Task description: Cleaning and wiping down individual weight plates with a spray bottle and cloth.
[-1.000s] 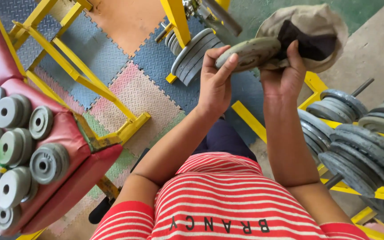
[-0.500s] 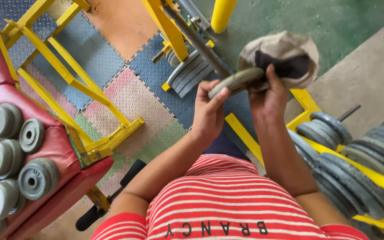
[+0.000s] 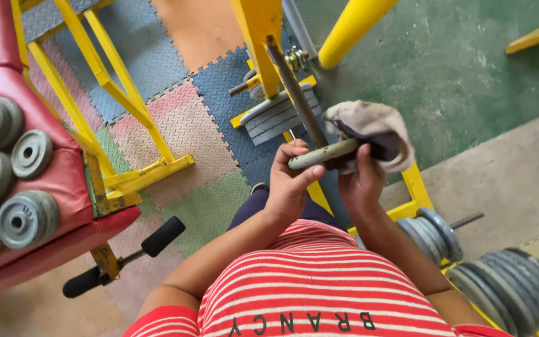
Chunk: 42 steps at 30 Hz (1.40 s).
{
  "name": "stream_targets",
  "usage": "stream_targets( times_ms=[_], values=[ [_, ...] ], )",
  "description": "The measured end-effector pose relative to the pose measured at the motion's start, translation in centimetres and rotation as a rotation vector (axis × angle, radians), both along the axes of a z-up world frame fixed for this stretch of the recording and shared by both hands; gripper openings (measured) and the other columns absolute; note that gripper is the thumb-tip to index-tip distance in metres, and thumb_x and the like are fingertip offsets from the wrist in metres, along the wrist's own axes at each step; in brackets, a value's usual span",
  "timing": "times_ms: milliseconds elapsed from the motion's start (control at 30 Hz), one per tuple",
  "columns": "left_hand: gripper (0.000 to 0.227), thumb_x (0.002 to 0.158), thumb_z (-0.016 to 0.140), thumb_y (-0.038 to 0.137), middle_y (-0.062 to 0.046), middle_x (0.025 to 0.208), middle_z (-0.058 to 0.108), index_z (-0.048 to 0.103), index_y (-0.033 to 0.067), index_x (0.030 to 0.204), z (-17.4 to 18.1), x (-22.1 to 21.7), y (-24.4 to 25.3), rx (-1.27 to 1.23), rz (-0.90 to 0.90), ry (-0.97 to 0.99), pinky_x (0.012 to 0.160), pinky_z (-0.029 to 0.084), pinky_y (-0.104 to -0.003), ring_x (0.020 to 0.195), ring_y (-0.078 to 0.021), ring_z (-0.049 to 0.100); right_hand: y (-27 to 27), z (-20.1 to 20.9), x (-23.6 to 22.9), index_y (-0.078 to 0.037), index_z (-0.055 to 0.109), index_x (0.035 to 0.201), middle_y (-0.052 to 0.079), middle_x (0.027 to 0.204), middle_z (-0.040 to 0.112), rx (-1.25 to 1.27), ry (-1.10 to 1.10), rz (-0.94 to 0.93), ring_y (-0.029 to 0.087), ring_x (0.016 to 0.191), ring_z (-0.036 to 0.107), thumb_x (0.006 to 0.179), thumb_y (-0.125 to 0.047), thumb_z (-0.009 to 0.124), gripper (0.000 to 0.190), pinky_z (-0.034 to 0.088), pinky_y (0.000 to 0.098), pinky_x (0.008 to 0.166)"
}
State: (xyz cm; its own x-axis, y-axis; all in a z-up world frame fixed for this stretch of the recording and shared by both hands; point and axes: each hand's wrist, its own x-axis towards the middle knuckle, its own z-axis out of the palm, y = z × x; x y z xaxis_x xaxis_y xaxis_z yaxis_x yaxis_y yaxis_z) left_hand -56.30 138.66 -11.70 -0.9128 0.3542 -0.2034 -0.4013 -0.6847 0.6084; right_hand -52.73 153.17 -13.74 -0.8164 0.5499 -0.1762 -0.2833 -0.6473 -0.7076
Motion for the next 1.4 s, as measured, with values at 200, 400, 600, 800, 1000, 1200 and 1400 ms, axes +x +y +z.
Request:
stream_targets(
  times_ms=[200,400,600,800,1000,1200,1400],
  values=[
    [0.082,0.08,0.09,0.017,-0.011,0.146,0.046,0.042,0.0126,0.147,-0.3,-3.3,1.1,-0.248,0.116,0.072,0.119,0.039,-0.038,0.142,-0.0253,0.044,2.3,-3.3,-4.4,-0.005,0.052,0.142,0.01,0.138,0.062,0.177,-0.046,0.189,0.024,0.128,0.063,0.109,-0.011,0.056,0.034,0.052,0.0391,0.111],
    [0.111,0.079,0.089,0.031,-0.019,0.17,0.023,0.021,0.0127,0.165,0.5,-9.6,2.3,-0.305,0.276,0.023,0.12,0.036,-0.049,0.152,-0.0361,0.031,4.2,-5.5,-11.3,-0.003,0.051,0.145,0.006,0.141,0.057,0.27,-0.048,0.307,0.02,0.127,0.058,0.112,-0.009,0.059,0.034,0.05,0.0364,0.111],
    [0.128,0.076,0.089,0.037,-0.02,0.17,0.01,0.003,0.0153,0.168,1.0,-15.2,2.8,-0.308,0.385,0.045,0.121,0.032,-0.044,0.156,-0.0374,0.024,2.9,-4.0,-18.7,-0.006,0.048,0.143,0.005,0.137,0.059,0.088,0.178,0.388,0.02,0.125,0.061,0.109,-0.013,0.059,0.036,0.053,0.0379,0.113],
    [0.127,0.076,0.09,0.038,-0.024,0.166,0.033,0.012,0.0055,0.17,0.6,-17.7,3.4,-0.546,0.488,0.097,0.115,0.044,-0.04,0.143,-0.0311,0.048,4.1,-7.2,-22.5,0.0,0.049,0.147,0.009,0.141,0.058,0.232,0.129,0.301,0.022,0.125,0.059,0.113,-0.016,0.059,0.038,0.052,0.038,0.111],
    [0.121,0.073,0.09,0.044,-0.02,0.133,0.065,0.026,0.0015,0.167,0.6,-18.8,4.4,-0.528,0.531,0.15,0.098,0.056,-0.033,0.117,-0.0247,0.067,1.6,5.1,-21.2,-0.003,0.056,0.139,0.013,0.137,0.052,1.45,0.348,-0.071,0.03,0.135,0.045,0.101,-0.019,0.063,0.042,0.037,0.0446,0.119],
    [0.095,0.08,0.084,0.036,-0.019,0.128,0.072,0.043,0.0116,0.163,-0.8,-19.7,4.9,-0.518,0.472,0.186,0.091,0.061,-0.034,0.104,-0.0227,0.072,2.0,7.2,-20.5,-0.015,0.069,0.129,0.011,0.121,0.049,1.692,0.432,-0.218,0.032,0.122,0.044,0.102,-0.02,0.081,0.03,0.037,0.0483,0.106],
    [0.077,0.092,0.079,0.033,-0.02,0.152,0.057,0.042,0.0161,0.157,-3.8,-18.8,5.0,-0.801,0.584,0.469,0.122,0.048,-0.04,0.139,-0.0263,0.058,-0.5,12.1,-15.8,-0.015,0.068,0.136,0.012,0.126,0.047,1.847,0.466,-0.118,0.035,0.124,0.04,0.102,-0.023,0.083,0.039,0.034,0.0505,0.108]
  ],
)
